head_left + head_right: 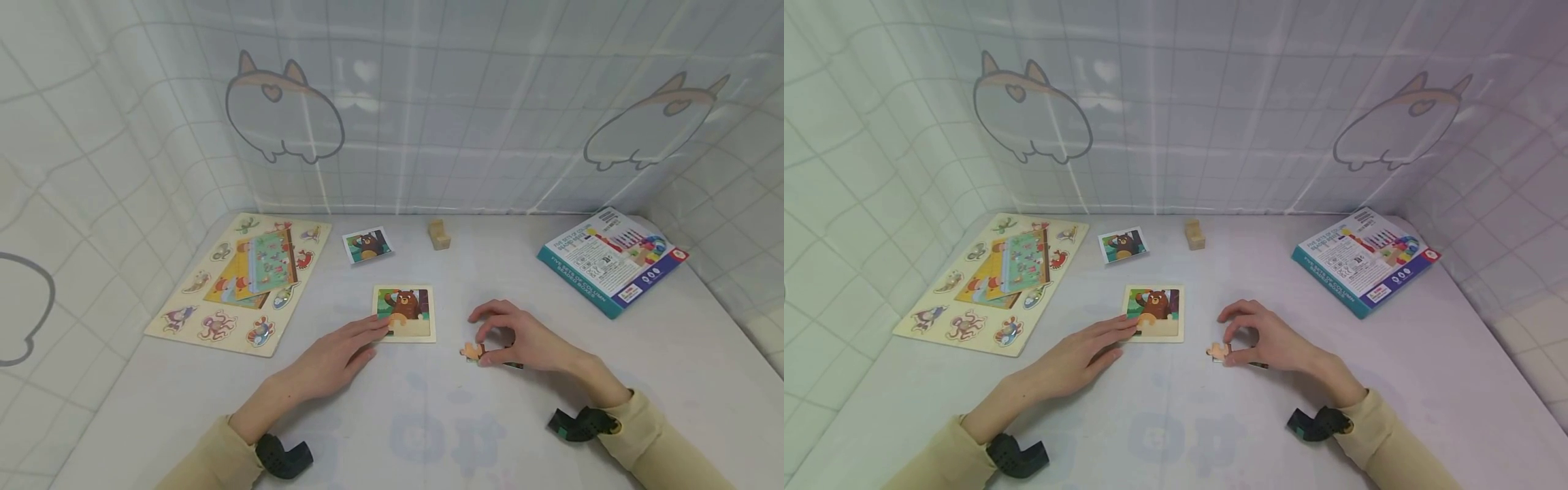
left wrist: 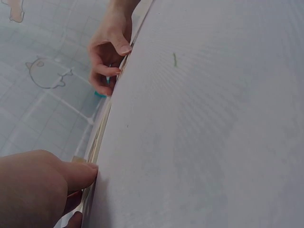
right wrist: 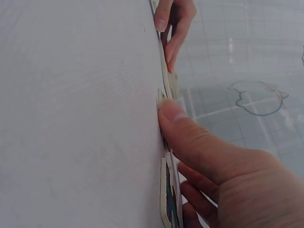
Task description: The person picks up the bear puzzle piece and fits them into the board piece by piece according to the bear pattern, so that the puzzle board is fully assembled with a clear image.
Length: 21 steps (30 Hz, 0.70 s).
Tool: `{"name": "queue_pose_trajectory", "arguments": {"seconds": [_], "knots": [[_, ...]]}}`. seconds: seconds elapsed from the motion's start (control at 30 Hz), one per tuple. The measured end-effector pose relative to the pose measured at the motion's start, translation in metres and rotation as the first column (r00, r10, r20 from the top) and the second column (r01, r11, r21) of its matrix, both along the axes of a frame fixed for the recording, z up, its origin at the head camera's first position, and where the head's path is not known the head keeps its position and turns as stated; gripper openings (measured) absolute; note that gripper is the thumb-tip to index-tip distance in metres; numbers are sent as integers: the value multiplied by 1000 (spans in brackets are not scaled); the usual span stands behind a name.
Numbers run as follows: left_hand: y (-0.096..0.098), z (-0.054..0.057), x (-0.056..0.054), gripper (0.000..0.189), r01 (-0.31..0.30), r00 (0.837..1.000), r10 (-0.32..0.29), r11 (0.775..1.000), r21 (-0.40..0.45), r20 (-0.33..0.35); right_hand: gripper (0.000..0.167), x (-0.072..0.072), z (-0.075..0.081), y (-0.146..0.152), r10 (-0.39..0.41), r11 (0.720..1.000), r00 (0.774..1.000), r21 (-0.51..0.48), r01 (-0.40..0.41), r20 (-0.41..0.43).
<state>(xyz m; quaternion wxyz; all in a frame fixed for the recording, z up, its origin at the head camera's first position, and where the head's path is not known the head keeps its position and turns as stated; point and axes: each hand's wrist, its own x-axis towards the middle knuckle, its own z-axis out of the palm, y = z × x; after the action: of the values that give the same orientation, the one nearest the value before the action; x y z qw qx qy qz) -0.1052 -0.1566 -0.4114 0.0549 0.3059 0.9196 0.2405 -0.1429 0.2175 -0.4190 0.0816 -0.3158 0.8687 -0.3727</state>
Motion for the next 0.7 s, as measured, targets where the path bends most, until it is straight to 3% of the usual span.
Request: {"name": "queue_pose_trajectory", "arguments": {"seconds": [0.5, 0.7], "knots": [[0, -1, 0, 47, -14, 1000, 14, 1000, -1, 14, 20, 1, -1, 0, -1, 1000, 999, -20, 0, -36], [0, -1, 0, 47, -13, 1000, 13, 1000, -3, 7, 21, 0, 0, 0, -3, 1000, 1000, -20, 3, -11]]}}
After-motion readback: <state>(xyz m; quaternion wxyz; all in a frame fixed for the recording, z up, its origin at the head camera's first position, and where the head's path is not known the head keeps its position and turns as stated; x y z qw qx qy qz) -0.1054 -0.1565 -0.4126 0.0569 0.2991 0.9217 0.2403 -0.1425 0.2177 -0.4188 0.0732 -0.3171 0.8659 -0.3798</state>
